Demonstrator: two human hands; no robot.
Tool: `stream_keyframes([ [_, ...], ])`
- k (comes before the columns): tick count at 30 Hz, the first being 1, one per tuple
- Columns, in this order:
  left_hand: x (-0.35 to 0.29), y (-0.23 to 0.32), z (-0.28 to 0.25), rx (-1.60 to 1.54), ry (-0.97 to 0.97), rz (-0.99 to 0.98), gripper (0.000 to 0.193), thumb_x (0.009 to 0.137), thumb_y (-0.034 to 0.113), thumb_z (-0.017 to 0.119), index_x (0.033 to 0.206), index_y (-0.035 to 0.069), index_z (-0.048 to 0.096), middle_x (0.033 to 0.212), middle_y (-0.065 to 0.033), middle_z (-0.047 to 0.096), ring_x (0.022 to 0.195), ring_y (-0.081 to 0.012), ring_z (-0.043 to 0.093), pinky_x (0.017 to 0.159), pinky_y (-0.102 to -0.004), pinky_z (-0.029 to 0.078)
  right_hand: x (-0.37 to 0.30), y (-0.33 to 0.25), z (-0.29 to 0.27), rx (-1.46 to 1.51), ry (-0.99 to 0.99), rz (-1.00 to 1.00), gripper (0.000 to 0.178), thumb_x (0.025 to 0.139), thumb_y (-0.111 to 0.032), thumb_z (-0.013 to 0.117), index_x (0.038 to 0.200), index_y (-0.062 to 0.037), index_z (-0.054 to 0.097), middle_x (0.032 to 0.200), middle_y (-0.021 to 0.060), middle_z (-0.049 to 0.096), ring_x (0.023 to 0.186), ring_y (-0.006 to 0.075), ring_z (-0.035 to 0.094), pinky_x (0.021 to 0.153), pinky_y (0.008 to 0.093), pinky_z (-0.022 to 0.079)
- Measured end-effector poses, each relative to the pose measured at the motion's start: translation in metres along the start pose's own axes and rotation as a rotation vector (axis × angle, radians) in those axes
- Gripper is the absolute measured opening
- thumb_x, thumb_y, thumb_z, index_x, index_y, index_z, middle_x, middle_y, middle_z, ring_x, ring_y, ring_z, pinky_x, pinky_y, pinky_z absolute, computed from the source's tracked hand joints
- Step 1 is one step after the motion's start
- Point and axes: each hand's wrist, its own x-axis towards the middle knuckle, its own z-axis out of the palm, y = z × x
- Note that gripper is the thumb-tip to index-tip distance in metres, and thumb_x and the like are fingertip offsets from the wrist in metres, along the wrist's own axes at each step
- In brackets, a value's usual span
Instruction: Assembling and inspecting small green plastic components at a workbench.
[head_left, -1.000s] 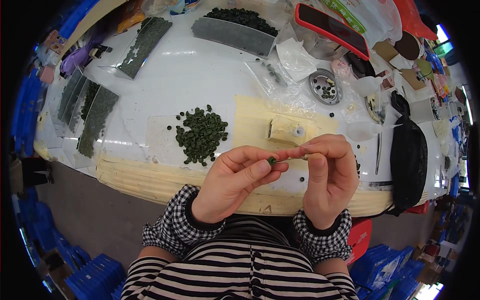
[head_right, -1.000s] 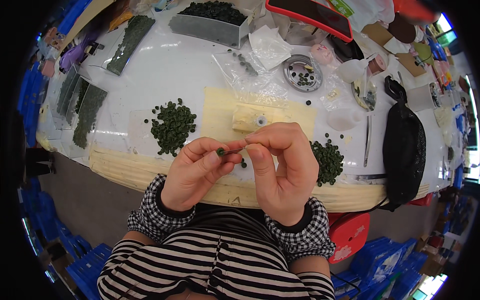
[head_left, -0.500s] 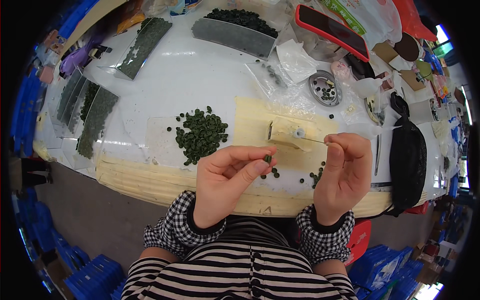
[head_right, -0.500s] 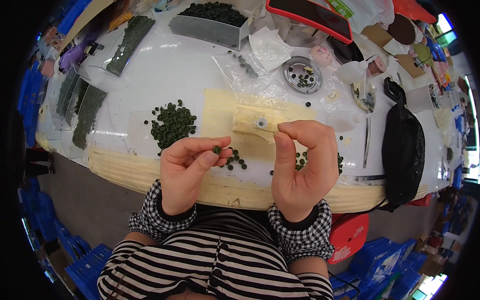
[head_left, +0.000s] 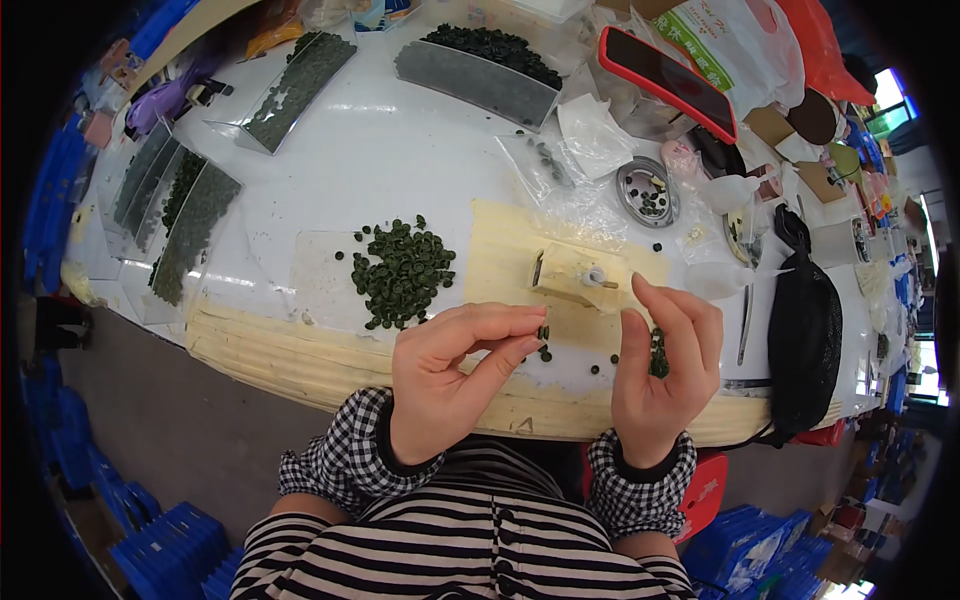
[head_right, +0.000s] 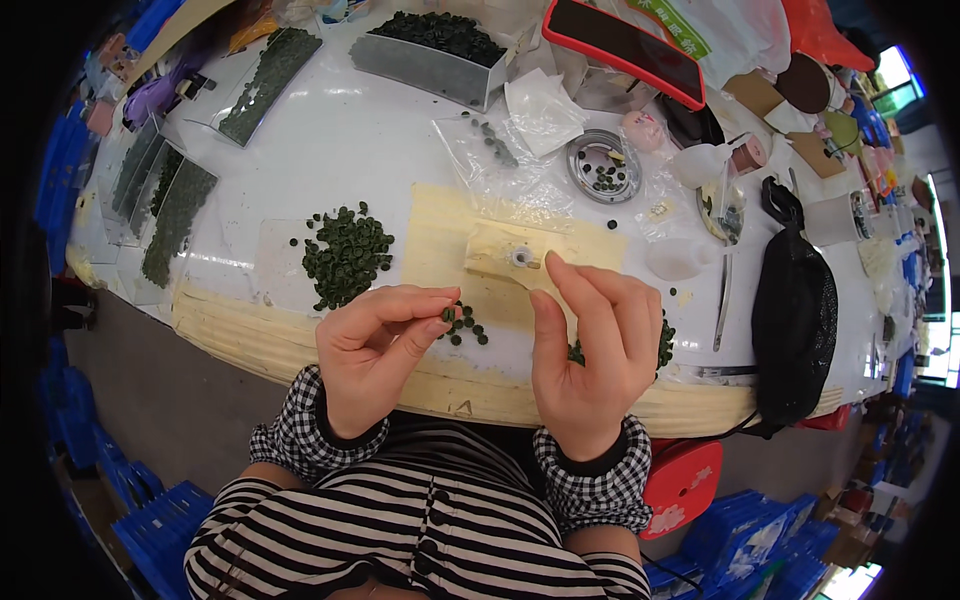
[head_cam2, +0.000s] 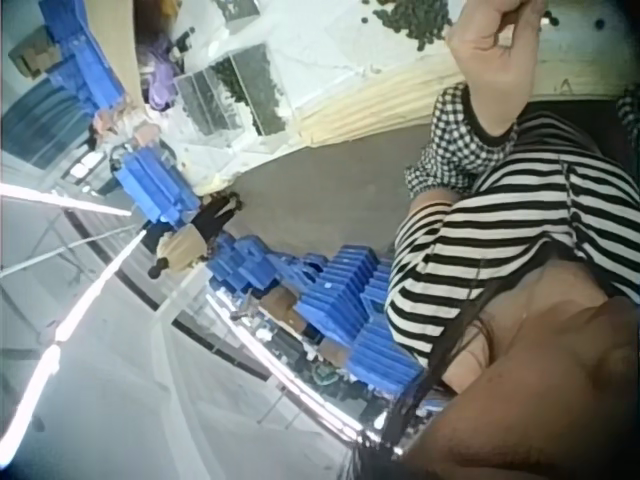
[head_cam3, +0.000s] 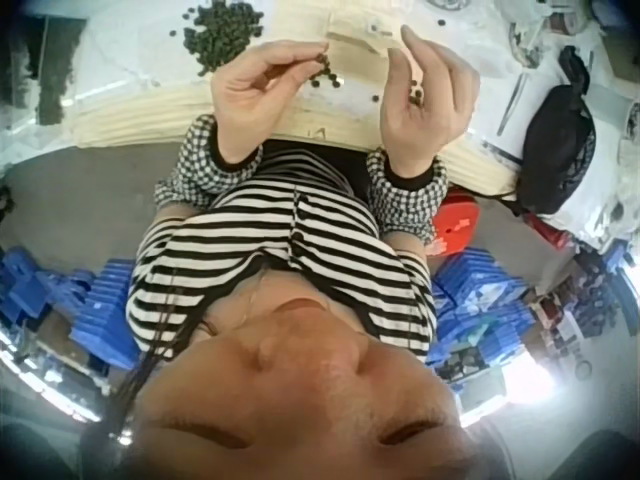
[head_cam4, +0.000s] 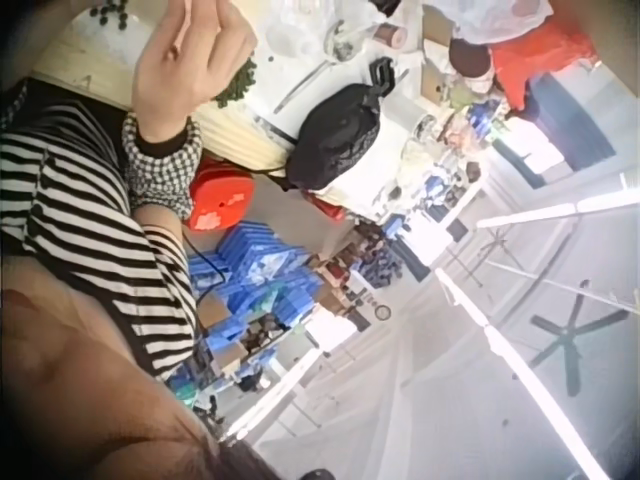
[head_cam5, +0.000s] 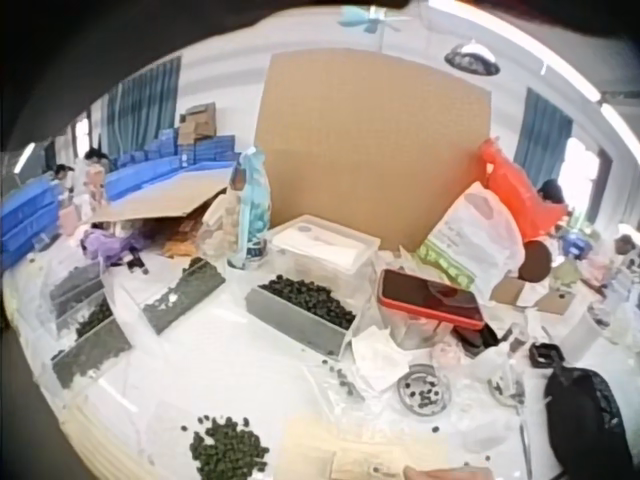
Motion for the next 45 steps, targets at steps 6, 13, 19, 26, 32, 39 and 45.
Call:
stream_keyframes([
  [6, 0.000, 0.000, 0.000, -0.007, -0.009, 0.005, 0.020, 0.085, -0.006, 0.068, 0.104, -0.002, 0.070, 0.104, -0.0131, 0.071, 0.091, -0.0164, 0.068, 0.077, -0.0256, 0.056, -0.018, -0.010, -0.001, 0.266, -0.148, -0.062, 0.032, 0.072, 0.001, 0.074, 0.104, -0.0036, 0.073, 0.089, 0.0080, 0.064, 0.078, 0.0238, 0.058, 0.069, 0.0327, 0.046],
  [13, 0.001, 0.001, -0.001, 0.032, -0.023, 0.034, 0.021, 0.084, -0.006, 0.069, 0.104, -0.002, 0.070, 0.102, -0.0132, 0.071, 0.089, -0.0163, 0.068, 0.076, -0.0258, 0.056, -0.023, -0.008, 0.007, 0.347, -0.196, -0.083, 0.036, 0.072, 0.000, 0.074, 0.108, -0.0044, 0.073, 0.093, 0.0069, 0.066, 0.078, 0.0230, 0.058, 0.070, 0.0317, 0.048],
  [19, 0.002, 0.000, -0.001, 0.048, -0.023, 0.095, 0.023, 0.081, -0.008, 0.069, 0.104, -0.001, 0.071, 0.094, -0.0126, 0.072, 0.083, -0.0172, 0.069, 0.071, -0.0261, 0.054, -0.023, -0.006, 0.008, 0.374, -0.195, -0.092, 0.036, 0.073, 0.000, 0.075, 0.108, -0.0047, 0.073, 0.094, 0.0063, 0.067, 0.078, 0.0225, 0.058, 0.069, 0.0311, 0.048],
  [26, 0.004, 0.001, -0.001, 0.096, -0.040, 0.115, 0.023, 0.082, -0.008, 0.068, 0.103, 0.000, 0.071, 0.091, -0.0123, 0.072, 0.081, -0.0174, 0.068, 0.070, -0.0260, 0.053, -0.023, -0.005, 0.008, 0.368, -0.195, -0.102, 0.035, 0.072, 0.000, 0.075, 0.107, -0.0044, 0.073, 0.094, 0.0063, 0.068, 0.076, 0.0226, 0.058, 0.067, 0.0307, 0.049],
  [32, 0.002, 0.003, -0.003, 0.075, -0.073, 0.059, 0.023, 0.082, -0.011, 0.067, 0.103, -0.001, 0.071, 0.096, -0.0137, 0.071, 0.086, -0.0174, 0.067, 0.075, -0.0262, 0.053, -0.022, -0.005, 0.007, 0.376, -0.204, -0.108, 0.037, 0.071, 0.001, 0.075, 0.107, -0.0041, 0.073, 0.094, 0.0065, 0.067, 0.076, 0.0229, 0.058, 0.066, 0.0308, 0.049],
  [39, 0.002, 0.000, -0.002, 0.083, -0.054, 0.110, 0.023, 0.081, -0.009, 0.069, 0.102, 0.000, 0.071, 0.091, -0.0125, 0.071, 0.081, -0.0171, 0.068, 0.070, -0.0249, 0.053, -0.023, -0.002, 0.006, 0.389, -0.222, -0.149, 0.038, 0.069, 0.001, 0.075, 0.107, -0.0036, 0.073, 0.094, 0.0068, 0.067, 0.077, 0.0235, 0.058, 0.066, 0.0311, 0.049],
  [45, 0.001, 0.003, -0.004, 0.071, -0.103, 0.057, 0.024, 0.082, -0.012, 0.067, 0.104, -0.002, 0.070, 0.099, -0.0151, 0.071, 0.088, -0.0178, 0.068, 0.076, -0.0257, 0.054, -0.024, 0.000, 0.006, 0.410, -0.224, -0.139, 0.038, 0.069, 0.001, 0.075, 0.108, -0.0035, 0.073, 0.094, 0.0072, 0.067, 0.077, 0.0236, 0.059, 0.067, 0.0312, 0.049],
])
